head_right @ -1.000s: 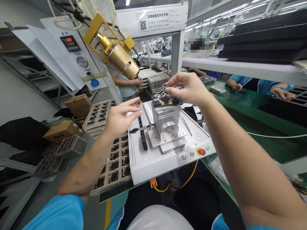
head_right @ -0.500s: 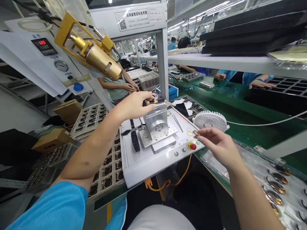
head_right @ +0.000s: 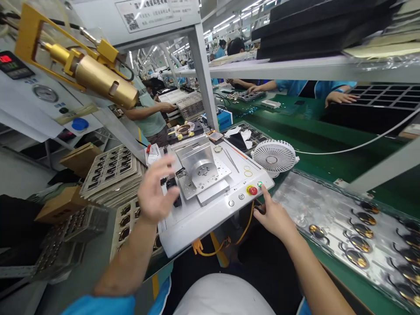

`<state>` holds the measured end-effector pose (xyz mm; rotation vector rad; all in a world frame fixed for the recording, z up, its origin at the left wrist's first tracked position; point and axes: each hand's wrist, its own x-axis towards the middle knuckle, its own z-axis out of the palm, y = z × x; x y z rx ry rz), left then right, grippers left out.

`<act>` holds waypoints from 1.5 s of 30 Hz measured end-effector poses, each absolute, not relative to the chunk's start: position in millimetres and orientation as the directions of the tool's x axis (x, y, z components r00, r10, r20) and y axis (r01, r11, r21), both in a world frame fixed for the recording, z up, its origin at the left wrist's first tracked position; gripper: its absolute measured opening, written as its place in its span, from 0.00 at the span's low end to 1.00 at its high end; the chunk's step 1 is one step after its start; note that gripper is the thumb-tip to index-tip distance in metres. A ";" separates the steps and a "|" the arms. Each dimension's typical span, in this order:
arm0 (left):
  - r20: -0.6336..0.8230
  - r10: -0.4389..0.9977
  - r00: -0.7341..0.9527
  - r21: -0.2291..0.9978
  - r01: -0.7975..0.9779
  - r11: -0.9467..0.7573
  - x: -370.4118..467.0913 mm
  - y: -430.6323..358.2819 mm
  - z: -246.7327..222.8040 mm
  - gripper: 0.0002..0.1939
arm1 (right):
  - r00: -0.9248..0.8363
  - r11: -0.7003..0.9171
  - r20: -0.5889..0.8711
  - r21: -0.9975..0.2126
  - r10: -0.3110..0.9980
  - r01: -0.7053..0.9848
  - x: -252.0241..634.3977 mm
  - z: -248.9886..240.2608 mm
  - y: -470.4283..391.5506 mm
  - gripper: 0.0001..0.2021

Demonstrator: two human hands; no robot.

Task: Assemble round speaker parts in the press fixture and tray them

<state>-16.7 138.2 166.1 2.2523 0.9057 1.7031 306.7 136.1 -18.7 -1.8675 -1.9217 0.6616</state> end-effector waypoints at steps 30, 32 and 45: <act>-0.305 0.924 0.229 0.857 -0.358 0.371 45.7 33.0 -23.4 0.26 | 0.123 -0.155 -0.094 -0.621 0.988 0.769 342.3 0.2 81.8 0.17; -0.309 0.924 0.224 0.851 -0.369 0.374 41.4 31.7 -24.2 0.25 | 0.307 -0.337 -0.145 -0.499 0.941 0.798 384.3 1.1 93.6 0.10; -0.282 0.851 0.443 0.773 -0.421 0.475 38.8 26.6 -12.6 0.32 | 0.178 -0.052 0.138 -0.631 0.974 0.774 359.4 8.3 69.3 0.02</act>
